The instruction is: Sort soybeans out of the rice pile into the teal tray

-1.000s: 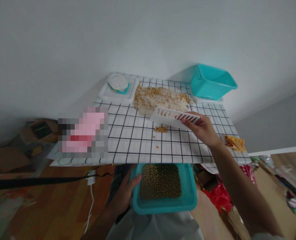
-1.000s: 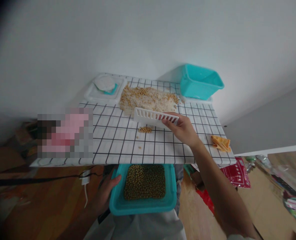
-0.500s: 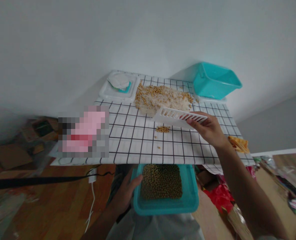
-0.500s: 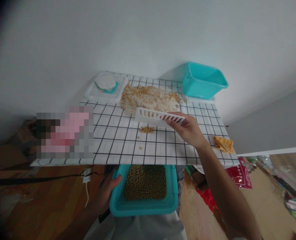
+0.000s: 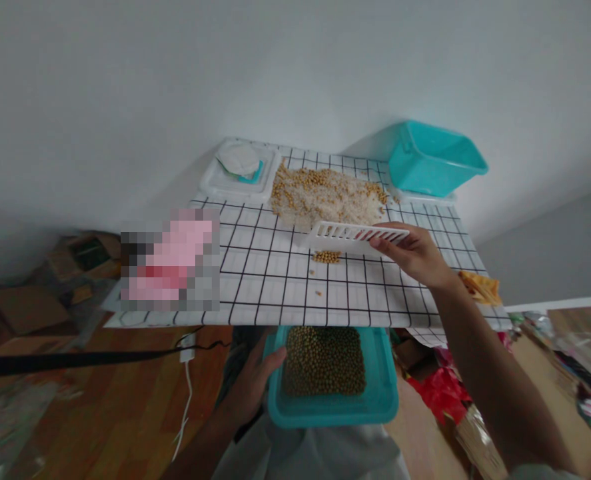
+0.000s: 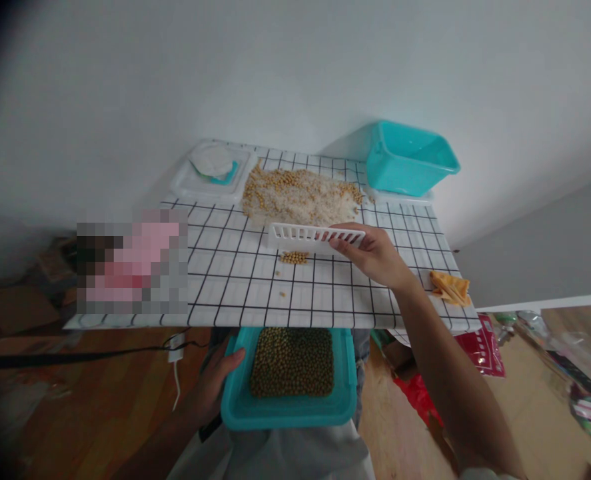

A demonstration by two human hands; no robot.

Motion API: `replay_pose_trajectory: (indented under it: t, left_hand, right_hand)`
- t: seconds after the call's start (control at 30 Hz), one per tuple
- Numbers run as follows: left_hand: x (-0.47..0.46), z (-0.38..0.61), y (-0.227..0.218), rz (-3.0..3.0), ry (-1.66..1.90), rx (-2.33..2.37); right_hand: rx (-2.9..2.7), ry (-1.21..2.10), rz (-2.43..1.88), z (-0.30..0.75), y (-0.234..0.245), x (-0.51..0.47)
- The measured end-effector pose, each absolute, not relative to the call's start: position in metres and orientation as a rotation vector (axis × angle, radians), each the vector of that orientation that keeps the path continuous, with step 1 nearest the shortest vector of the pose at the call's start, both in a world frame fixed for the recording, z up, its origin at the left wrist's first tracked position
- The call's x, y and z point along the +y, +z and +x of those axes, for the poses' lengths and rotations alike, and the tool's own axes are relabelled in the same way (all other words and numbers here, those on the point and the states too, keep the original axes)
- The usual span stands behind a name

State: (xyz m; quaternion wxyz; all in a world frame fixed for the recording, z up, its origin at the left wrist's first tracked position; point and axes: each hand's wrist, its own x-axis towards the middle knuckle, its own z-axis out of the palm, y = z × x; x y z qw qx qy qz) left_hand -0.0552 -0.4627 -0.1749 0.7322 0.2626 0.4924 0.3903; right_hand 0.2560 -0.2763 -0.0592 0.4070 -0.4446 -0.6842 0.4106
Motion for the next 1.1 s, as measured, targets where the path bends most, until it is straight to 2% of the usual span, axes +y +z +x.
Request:
replay_pose_trajectory:
  t: [1.1]
  left_hand:
    - [-0.463, -0.055, -0.174, 0.569, 0.881, 1.058]
  right_hand:
    - [-1.751, 1.118, -1.059, 0.272, -0.061, -0.271]
